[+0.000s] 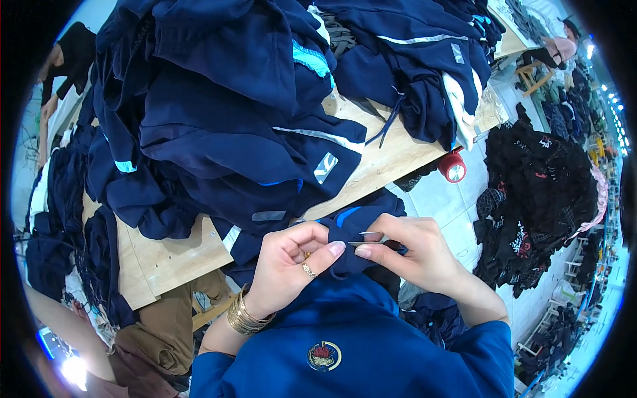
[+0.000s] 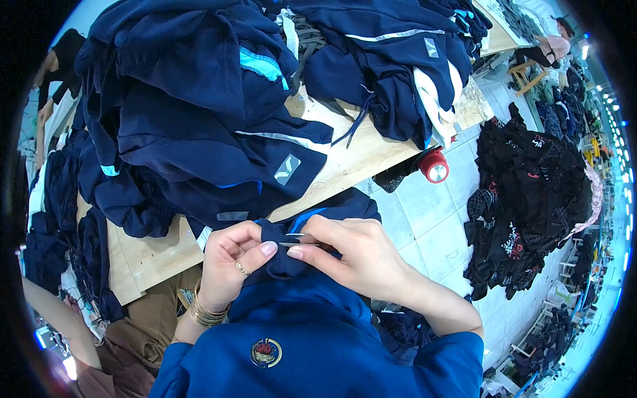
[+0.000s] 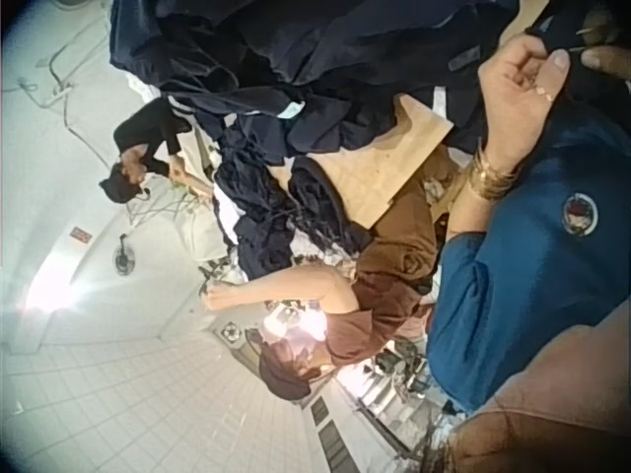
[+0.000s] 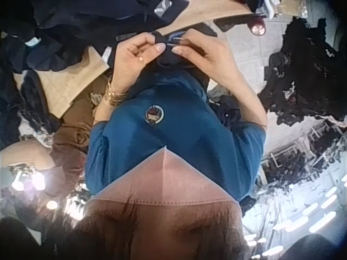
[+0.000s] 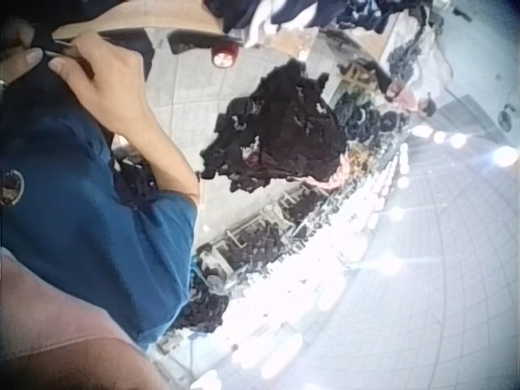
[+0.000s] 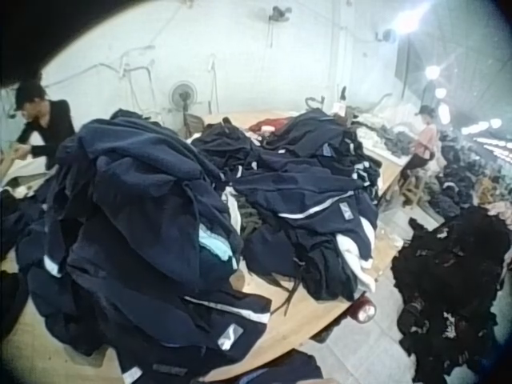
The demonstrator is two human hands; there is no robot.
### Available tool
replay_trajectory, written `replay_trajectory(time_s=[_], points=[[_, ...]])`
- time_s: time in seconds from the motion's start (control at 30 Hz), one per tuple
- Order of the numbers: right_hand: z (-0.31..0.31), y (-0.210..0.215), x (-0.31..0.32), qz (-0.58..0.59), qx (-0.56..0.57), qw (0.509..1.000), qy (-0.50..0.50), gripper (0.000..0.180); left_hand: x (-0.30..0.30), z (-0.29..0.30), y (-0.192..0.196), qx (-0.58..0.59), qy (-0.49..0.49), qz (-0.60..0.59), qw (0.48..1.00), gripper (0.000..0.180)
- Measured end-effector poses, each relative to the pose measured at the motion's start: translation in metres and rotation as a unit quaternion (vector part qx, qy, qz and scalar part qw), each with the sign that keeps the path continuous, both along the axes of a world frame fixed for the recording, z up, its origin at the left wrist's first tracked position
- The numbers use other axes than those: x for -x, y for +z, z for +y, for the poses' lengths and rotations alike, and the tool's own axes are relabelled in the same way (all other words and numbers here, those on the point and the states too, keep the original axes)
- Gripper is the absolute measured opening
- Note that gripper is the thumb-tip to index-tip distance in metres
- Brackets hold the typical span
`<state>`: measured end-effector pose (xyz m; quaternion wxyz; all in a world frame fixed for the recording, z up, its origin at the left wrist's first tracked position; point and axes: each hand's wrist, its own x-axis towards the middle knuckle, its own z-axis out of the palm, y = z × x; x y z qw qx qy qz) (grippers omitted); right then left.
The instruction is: Trim excess threads from finished garments using small snips.
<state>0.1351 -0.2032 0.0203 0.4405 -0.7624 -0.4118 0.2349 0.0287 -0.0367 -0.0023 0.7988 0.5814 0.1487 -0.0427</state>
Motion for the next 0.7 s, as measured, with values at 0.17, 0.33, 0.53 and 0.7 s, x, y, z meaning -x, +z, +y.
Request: replay_trajectory(time_s=[0.17,0.33,0.53,0.7], points=[[0.000,0.000,0.002,0.026,0.003,1.000,-0.005,0.016,0.000,0.000,0.003,0.012,0.002,-0.003,1.000,0.006],[-0.002,0.009,0.000,-0.173,0.031,0.984,0.023,0.014,0.000,0.000,0.004,0.006,0.003,-0.002,1.000,0.006],[0.000,0.018,0.000,-0.288,0.065,0.954,0.042,0.014,0.000,-0.001,0.006,-0.016,0.003,-0.005,1.000,0.006],[0.000,0.023,0.000,-0.314,0.105,0.941,0.065,0.014,0.002,0.000,0.004,-0.049,-0.007,-0.018,0.999,0.007]])
